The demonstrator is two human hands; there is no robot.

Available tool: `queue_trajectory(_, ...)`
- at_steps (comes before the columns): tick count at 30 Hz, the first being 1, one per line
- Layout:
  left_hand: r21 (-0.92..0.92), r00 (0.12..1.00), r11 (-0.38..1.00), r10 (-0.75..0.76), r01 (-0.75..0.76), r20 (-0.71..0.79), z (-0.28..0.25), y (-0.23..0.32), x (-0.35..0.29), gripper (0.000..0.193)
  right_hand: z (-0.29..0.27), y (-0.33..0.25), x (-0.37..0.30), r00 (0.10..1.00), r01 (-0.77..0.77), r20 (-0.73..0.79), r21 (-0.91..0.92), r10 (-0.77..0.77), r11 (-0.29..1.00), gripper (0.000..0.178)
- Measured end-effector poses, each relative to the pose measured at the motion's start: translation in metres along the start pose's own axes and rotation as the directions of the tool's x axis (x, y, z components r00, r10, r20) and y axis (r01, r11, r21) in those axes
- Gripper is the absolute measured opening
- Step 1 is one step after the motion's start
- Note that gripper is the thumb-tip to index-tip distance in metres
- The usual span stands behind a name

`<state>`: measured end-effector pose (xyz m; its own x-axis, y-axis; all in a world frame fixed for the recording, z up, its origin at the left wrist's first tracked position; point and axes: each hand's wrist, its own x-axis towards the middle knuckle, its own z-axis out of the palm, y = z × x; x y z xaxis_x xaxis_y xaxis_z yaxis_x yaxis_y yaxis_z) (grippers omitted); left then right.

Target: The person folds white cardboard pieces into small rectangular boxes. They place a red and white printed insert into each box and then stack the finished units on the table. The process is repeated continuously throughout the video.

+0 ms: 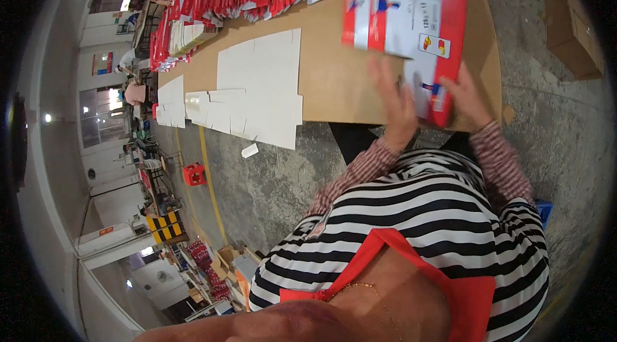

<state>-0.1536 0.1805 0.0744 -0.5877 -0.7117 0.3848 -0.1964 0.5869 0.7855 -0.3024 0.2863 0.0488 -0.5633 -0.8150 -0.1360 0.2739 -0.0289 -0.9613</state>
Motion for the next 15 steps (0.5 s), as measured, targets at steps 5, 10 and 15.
queue_trajectory(5, 0.36, 0.996, 0.932, -0.016, 0.046, -0.086, -0.078, -0.07, -0.003, 0.06, -0.135, -0.056, 0.113, 0.93, -0.096, 0.309, -0.321, 0.2, 0.942, 0.07)
queue_trajectory(10, 0.474, 0.999, 0.879, -0.031, 0.042, -0.032, -0.081, -0.085, -0.019, 0.062, -0.123, -0.052, 0.333, 0.992, 0.025, 0.116, -0.533, 0.043, 0.846, 0.071)
queue_trajectory(15, 0.364, 0.995, 0.93, 0.079, -0.052, -0.059, -0.054, -0.075, 0.01, 0.055, 0.003, -0.038, 0.525, 0.928, 0.238, -0.084, -0.618, -0.364, 0.749, 0.06)
